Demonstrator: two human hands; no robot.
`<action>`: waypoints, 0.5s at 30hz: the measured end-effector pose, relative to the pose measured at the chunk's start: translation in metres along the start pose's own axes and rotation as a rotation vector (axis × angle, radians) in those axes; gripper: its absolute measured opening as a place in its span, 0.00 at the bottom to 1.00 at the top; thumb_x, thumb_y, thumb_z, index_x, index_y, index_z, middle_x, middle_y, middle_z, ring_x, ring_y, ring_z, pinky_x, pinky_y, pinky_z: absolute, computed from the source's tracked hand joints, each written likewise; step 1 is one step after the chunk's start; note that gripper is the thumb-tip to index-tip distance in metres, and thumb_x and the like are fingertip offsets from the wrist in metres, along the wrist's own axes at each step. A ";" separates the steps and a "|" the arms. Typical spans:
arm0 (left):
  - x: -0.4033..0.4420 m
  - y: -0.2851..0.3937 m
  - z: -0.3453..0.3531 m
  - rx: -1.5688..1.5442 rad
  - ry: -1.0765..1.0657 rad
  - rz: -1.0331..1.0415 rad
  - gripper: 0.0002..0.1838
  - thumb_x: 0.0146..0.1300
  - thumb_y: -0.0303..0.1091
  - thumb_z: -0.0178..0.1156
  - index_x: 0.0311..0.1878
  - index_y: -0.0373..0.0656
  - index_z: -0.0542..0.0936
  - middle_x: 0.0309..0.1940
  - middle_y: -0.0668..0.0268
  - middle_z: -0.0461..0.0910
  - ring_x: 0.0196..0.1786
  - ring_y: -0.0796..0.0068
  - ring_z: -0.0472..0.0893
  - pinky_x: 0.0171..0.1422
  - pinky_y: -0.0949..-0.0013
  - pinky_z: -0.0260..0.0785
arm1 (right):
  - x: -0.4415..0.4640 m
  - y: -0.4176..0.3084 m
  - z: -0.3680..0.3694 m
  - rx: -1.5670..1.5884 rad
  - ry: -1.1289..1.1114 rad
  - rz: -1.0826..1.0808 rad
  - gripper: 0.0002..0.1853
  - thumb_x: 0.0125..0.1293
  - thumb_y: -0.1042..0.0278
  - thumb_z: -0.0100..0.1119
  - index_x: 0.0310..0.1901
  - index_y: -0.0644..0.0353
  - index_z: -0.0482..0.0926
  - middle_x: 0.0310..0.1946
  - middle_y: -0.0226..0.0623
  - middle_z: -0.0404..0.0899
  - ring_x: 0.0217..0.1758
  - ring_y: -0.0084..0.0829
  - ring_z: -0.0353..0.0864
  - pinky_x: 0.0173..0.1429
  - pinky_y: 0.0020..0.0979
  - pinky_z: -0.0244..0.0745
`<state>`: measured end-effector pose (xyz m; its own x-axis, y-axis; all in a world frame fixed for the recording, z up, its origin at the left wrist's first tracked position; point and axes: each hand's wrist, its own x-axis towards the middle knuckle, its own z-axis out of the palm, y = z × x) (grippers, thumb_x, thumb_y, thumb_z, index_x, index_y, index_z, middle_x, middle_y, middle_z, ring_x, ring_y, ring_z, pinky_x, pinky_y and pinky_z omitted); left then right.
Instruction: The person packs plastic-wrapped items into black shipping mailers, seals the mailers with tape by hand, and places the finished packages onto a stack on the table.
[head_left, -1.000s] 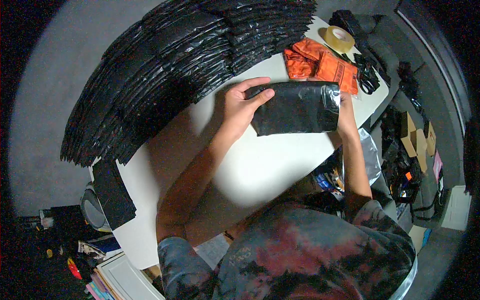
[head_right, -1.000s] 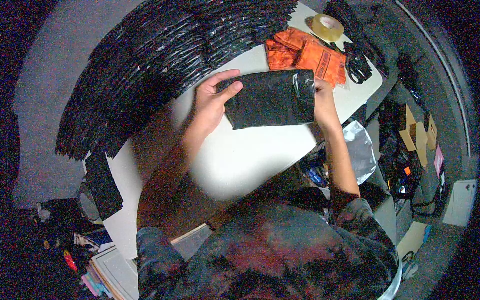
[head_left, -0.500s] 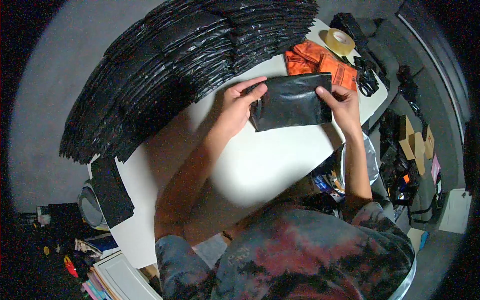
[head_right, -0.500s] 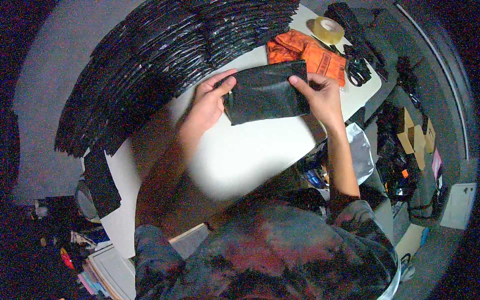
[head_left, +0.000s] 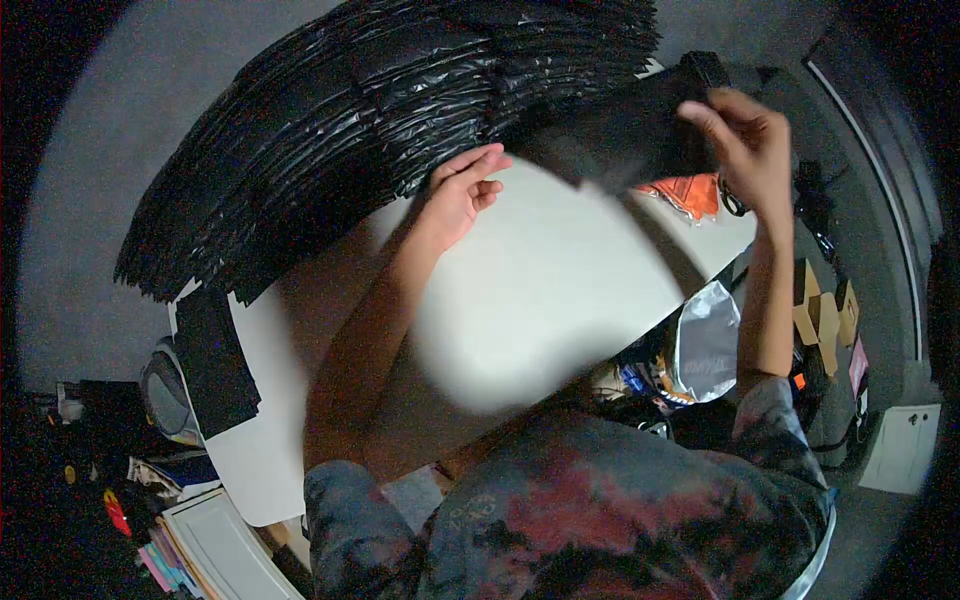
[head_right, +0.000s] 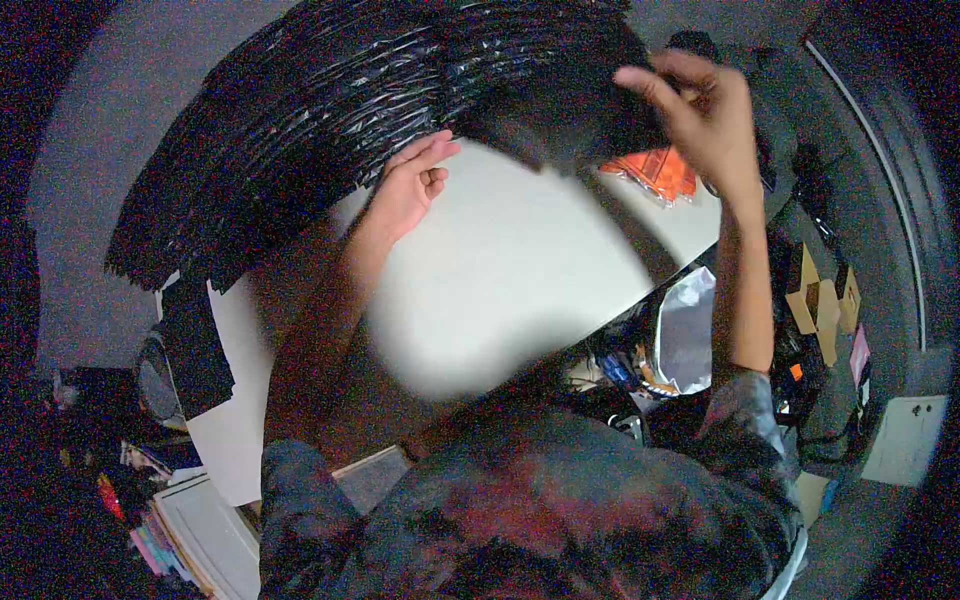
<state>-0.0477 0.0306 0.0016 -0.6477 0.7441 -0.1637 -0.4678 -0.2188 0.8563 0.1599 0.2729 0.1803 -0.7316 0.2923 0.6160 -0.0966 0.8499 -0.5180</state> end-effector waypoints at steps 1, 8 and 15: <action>0.000 0.000 -0.001 -0.009 -0.001 0.029 0.18 0.73 0.37 0.64 0.63 0.47 0.81 0.45 0.69 0.86 0.35 0.85 0.79 0.42 0.80 0.72 | 0.008 -0.010 -0.006 -0.082 0.047 -0.012 0.12 0.68 0.64 0.73 0.41 0.66 0.89 0.27 0.25 0.83 0.31 0.15 0.74 0.38 0.23 0.70; -0.001 -0.006 0.000 -0.008 0.075 0.222 0.20 0.78 0.46 0.56 0.58 0.39 0.82 0.36 0.71 0.81 0.35 0.84 0.73 0.34 0.78 0.58 | 0.040 -0.040 -0.004 -0.351 -0.242 -0.218 0.13 0.68 0.65 0.72 0.36 0.70 0.84 0.29 0.34 0.79 0.32 0.21 0.73 0.35 0.25 0.67; 0.000 -0.006 0.001 0.063 0.191 0.358 0.22 0.78 0.50 0.53 0.56 0.40 0.82 0.34 0.73 0.79 0.38 0.84 0.72 0.36 0.76 0.57 | 0.036 -0.056 0.018 -0.228 -0.315 -0.228 0.14 0.66 0.59 0.73 0.42 0.63 0.88 0.34 0.45 0.88 0.35 0.37 0.88 0.45 0.34 0.81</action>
<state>-0.0444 0.0327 -0.0029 -0.8655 0.4964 0.0676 -0.1583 -0.3989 0.9032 0.1265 0.2281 0.2202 -0.8822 -0.0311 0.4699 -0.1536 0.9623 -0.2247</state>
